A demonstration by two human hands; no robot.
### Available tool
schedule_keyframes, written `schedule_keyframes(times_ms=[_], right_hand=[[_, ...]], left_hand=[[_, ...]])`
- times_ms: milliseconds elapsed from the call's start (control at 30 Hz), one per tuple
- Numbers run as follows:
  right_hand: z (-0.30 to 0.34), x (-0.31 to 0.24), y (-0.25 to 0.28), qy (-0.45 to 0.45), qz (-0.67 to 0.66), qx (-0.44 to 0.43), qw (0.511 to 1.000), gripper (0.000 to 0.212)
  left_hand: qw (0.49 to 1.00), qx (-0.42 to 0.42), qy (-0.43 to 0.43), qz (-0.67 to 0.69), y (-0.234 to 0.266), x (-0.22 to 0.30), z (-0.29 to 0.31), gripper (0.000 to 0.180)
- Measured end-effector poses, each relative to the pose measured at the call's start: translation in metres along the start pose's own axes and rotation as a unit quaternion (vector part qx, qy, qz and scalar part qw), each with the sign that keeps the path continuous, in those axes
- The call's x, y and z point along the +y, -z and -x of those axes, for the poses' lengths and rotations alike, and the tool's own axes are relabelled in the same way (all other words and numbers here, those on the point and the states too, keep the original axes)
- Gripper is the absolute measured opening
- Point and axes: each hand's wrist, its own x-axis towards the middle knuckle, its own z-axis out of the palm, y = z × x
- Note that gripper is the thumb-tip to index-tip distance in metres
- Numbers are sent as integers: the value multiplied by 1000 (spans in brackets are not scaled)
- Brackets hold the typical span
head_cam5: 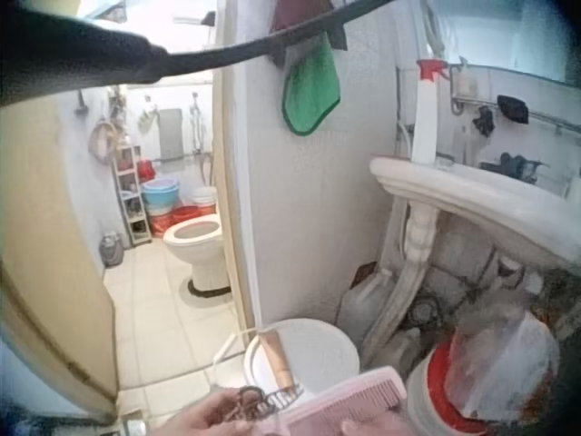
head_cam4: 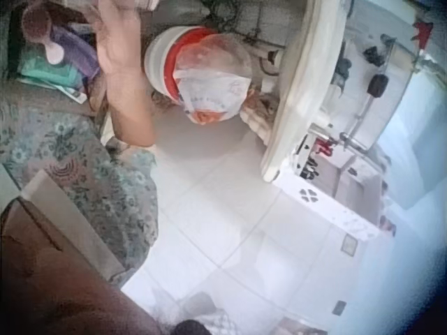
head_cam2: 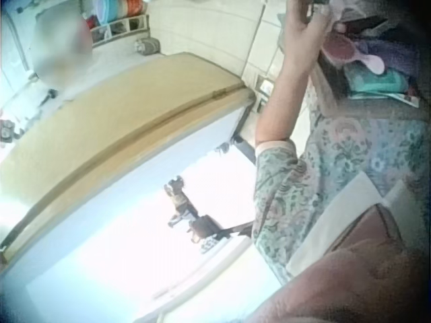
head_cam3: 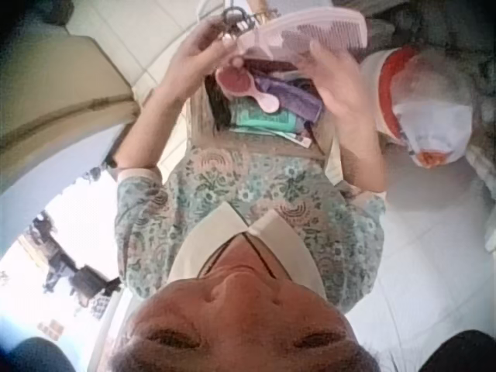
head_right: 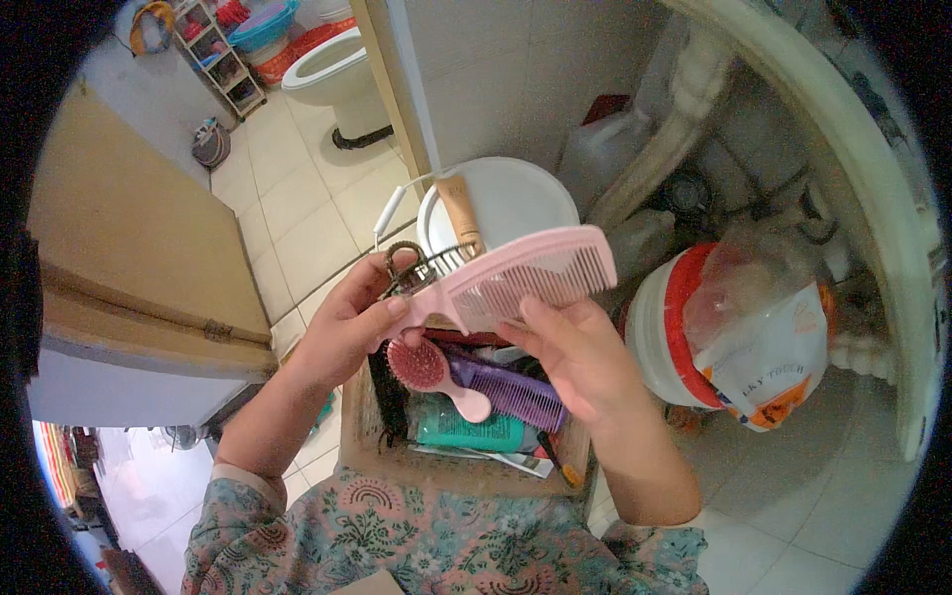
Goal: The person retrieves a box of miscellaneous items from a bathroom shelf and sits on a bucket to sort through them. They handle various objects including combs, brushes, tubes, and small boxes, placing some on the floor and others into a red bucket.
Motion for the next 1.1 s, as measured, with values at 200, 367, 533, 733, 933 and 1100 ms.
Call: schedule_keyframes(times_ms=[200,367,533,733,933,1100], right_hand=[[-36,2,-17,-6,-22,-3,1000,36],[-76,-14,-9,17,11,23,1000,35],[-128,-30,10,8,97,42,994,37],[-200,3,102,-86,346,146,923,66],[-225,40,134,-154,313,168,922,84],[-191,13,102,-40,424,137,894,71]], left_hand=[[993,34,-86,-70,-14,3,-31,42],[994,26,-66,-88,-9,4,-76,36],[969,18,-122,-215,7,-11,-110,37],[916,172,-154,-329,36,-26,-115,41],[916,166,-146,-333,32,-26,-106,36],[946,136,-133,-262,31,-24,-105,25]])
